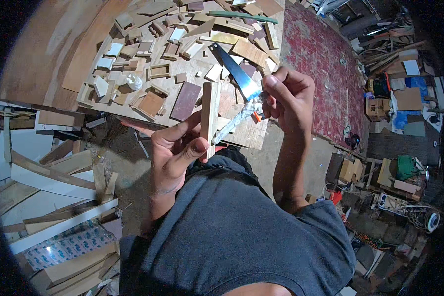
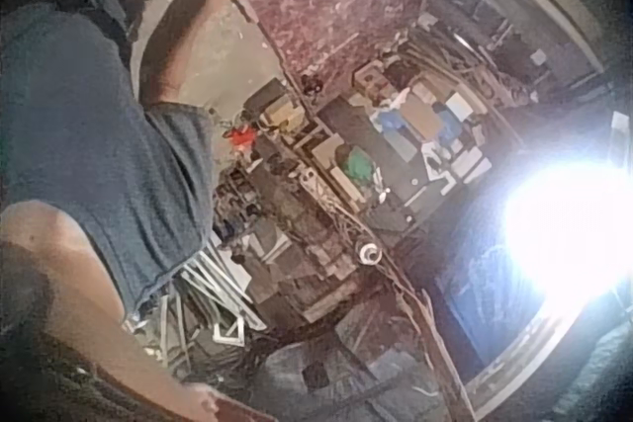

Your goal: Apply glue to small wood pieces and assemble them on a block, then trim with a handsaw.

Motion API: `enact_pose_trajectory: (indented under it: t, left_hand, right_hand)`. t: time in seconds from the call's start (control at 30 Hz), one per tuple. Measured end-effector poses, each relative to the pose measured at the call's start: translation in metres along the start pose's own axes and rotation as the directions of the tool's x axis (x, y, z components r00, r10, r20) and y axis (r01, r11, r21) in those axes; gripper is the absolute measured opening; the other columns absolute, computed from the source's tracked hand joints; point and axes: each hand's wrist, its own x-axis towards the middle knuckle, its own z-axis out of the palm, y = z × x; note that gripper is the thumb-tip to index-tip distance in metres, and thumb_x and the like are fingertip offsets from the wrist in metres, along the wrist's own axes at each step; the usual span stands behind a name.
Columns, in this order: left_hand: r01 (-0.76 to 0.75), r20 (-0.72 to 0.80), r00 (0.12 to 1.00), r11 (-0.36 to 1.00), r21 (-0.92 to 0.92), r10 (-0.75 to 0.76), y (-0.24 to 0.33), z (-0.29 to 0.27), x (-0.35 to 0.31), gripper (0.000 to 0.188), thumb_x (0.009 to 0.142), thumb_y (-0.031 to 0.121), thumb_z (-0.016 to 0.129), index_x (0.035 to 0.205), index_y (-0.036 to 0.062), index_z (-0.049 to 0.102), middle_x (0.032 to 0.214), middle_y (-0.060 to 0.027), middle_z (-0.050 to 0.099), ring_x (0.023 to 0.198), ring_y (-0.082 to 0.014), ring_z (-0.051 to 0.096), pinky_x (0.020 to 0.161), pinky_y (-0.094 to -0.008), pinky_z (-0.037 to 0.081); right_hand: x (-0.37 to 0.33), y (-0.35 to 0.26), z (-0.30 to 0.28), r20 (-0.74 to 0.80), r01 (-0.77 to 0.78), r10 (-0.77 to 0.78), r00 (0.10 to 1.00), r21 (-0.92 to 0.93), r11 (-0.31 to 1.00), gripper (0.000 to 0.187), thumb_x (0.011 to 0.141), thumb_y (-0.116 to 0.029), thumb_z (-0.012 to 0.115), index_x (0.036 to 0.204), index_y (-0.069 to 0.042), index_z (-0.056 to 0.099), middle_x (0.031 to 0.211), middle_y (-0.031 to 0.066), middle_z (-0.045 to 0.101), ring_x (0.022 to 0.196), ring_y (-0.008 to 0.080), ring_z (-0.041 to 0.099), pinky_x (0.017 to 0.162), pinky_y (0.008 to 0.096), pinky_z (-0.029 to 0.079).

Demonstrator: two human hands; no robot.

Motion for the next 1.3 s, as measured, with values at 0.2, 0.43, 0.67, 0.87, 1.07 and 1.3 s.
enact_pose_trajectory:
  t: [0.2, 0.43, 0.67, 0.87, 1.07, 1.3]
  left_hand:
    - [0.055, 0.018, 0.998, 0.996, 0.074, -0.057, 0.001, 0.000, 0.000, 0.059, 0.080, 0.033, 0.076, 0.121, -0.0063, 0.058, 0.087, -0.0083, 0.068, 0.063, -0.0075, 0.056, 0.054, -0.0189, 0.043]
    - [0.129, 0.019, 0.991, 0.989, 0.067, -0.131, 0.001, 0.006, 0.001, 0.060, 0.082, 0.039, 0.073, 0.118, -0.0071, 0.059, 0.081, -0.0097, 0.066, 0.059, -0.0080, 0.055, 0.050, -0.0184, 0.042]
    - [0.120, 0.062, 0.992, 0.979, -0.168, -0.111, -0.012, -0.011, 0.004, 0.048, 0.088, 0.024, 0.068, 0.122, -0.0082, 0.057, 0.091, -0.0136, 0.068, 0.063, -0.0066, 0.057, 0.053, -0.0182, 0.047]
    - [0.022, -0.088, 0.995, 0.977, -0.212, -0.041, -0.006, 0.005, 0.012, 0.059, 0.081, 0.016, 0.076, 0.128, -0.0080, 0.051, 0.106, -0.0125, 0.066, 0.070, -0.0096, 0.060, 0.052, -0.0197, 0.050]
    - [-0.032, -0.106, 0.994, 0.999, -0.042, 0.027, -0.006, 0.014, 0.017, 0.064, 0.077, 0.014, 0.080, 0.130, -0.0056, 0.050, 0.090, -0.0113, 0.068, 0.068, -0.0106, 0.063, 0.055, -0.0201, 0.053]
    - [-0.020, -0.004, 1.000, 0.999, 0.028, 0.020, -0.004, 0.010, 0.024, 0.061, 0.078, 0.020, 0.080, 0.127, -0.0061, 0.053, 0.087, -0.0108, 0.068, 0.072, -0.0107, 0.064, 0.063, -0.0206, 0.053]
  right_hand:
    - [0.007, 0.000, 0.002, -0.078, 0.048, -0.048, 0.996, -0.008, 0.999, 0.023, 0.083, -0.008, 0.072, 0.067, 0.001, 0.060, 0.054, 0.0048, 0.057, 0.037, 0.0062, 0.048, 0.033, 0.0214, 0.037]
    - [0.006, -0.002, -0.003, -0.158, 0.180, -0.193, 0.968, -0.091, 0.979, 0.026, 0.089, -0.011, 0.066, 0.067, -0.001, 0.056, 0.051, 0.0018, 0.052, 0.037, 0.0044, 0.044, 0.033, 0.0208, 0.037]
    - [-0.007, -0.002, -0.017, -0.232, 0.335, -0.328, 0.916, -0.010, 0.942, 0.017, 0.088, -0.008, 0.066, 0.079, 0.005, 0.061, 0.063, 0.0102, 0.061, 0.046, 0.0147, 0.057, 0.041, 0.0267, 0.045]
    - [-0.025, 0.027, -0.019, -0.231, 0.452, -0.426, 0.875, 0.069, 0.890, 0.013, 0.093, -0.003, 0.056, 0.093, 0.009, 0.060, 0.085, 0.0175, 0.065, 0.065, 0.0181, 0.066, 0.050, 0.0312, 0.057]
    - [-0.040, 0.034, -0.002, -0.247, 0.407, -0.366, 0.897, 0.142, 0.902, 0.012, 0.089, -0.001, 0.061, 0.097, 0.008, 0.062, 0.095, 0.0233, 0.065, 0.068, 0.0215, 0.065, 0.054, 0.0309, 0.056]
    - [-0.047, 0.033, -0.003, -0.179, 0.390, -0.358, 0.916, 0.199, 0.899, 0.013, 0.084, 0.010, 0.060, 0.096, 0.007, 0.064, 0.098, 0.0264, 0.065, 0.064, 0.0214, 0.065, 0.052, 0.0289, 0.055]
